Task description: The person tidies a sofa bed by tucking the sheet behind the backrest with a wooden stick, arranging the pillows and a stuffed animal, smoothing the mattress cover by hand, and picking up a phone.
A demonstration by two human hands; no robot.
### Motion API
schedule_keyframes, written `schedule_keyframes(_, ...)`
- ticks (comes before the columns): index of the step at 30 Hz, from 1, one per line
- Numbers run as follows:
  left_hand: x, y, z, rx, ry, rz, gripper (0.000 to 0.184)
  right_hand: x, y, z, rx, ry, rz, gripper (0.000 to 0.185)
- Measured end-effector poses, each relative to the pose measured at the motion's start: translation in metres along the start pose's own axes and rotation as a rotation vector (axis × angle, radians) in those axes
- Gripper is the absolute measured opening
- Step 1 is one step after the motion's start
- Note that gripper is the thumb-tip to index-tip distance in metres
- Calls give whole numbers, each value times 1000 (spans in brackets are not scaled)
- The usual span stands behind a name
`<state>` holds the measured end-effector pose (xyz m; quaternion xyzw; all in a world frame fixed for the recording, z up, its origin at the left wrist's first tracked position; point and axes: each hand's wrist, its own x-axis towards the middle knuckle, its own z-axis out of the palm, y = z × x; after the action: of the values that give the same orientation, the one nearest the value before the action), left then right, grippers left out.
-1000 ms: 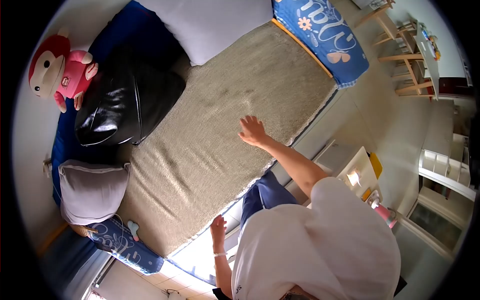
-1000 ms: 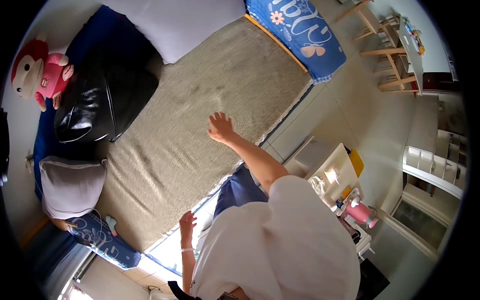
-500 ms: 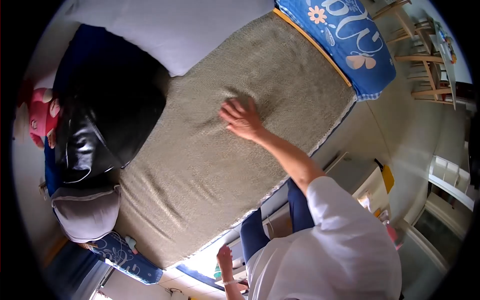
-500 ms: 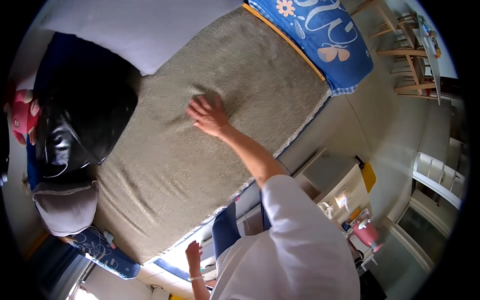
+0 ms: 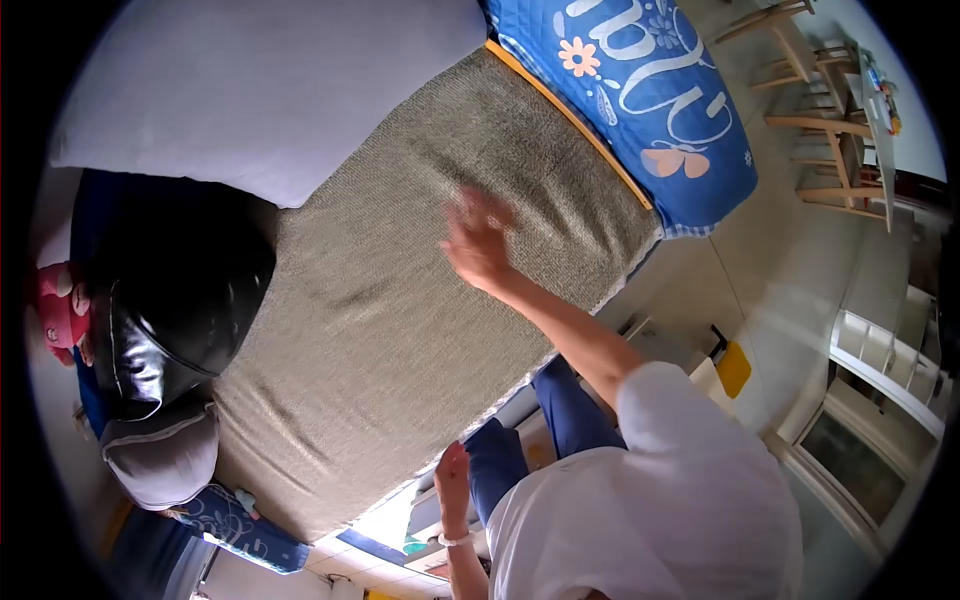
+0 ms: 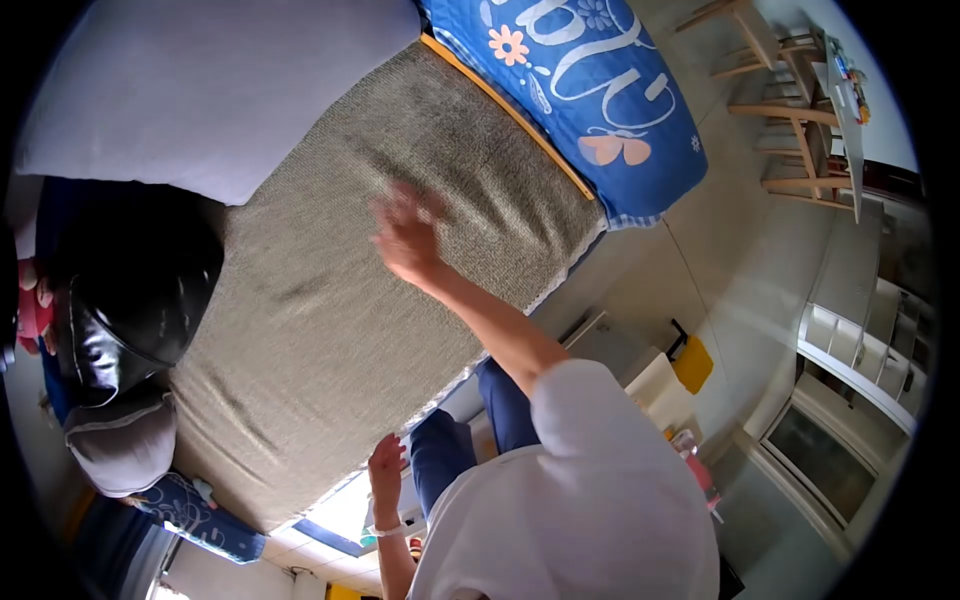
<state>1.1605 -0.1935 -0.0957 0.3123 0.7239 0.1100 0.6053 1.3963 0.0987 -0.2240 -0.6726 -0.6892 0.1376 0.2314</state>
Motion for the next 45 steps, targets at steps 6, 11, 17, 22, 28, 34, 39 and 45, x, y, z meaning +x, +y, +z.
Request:
schedule_keyframes(6, 11, 19, 15, -33, 19, -48, 31, 48, 52, -29, -230, -203, -134, 51)
schedule_keyframes(11, 7, 32, 19, 37, -5, -91, 30, -59, 167, -104, -471, 135, 57, 51)
schedule_keyframes(17, 8, 39, 25, 46, 18, -72, 30, 51, 77, -43, -165, 40, 155, 66)
schedule_keyframes(22, 8, 38, 35, 1, 84, -65, 26, 98, 135, -34, -290, 108, 30, 57)
schedule_keyframes(28, -4, 17, 34, -87, 111, -76, 21, -10, 212, -93, -489, 89, 138, 67)
schedule_keyframes(34, 0, 9, 37, 15, 58, -57, 29, 15, 162, -57, -410, 194, 56, 64)
schedule_keyframes(39, -11, 5, 42, -23, 73, -79, 27, -51, 199, -79, -381, 143, 259, 63)
schedule_keyframes(45, -32, -11, 44, 0, 123, -118, 25, -140, 210, -105, -519, -2, 728, 75)
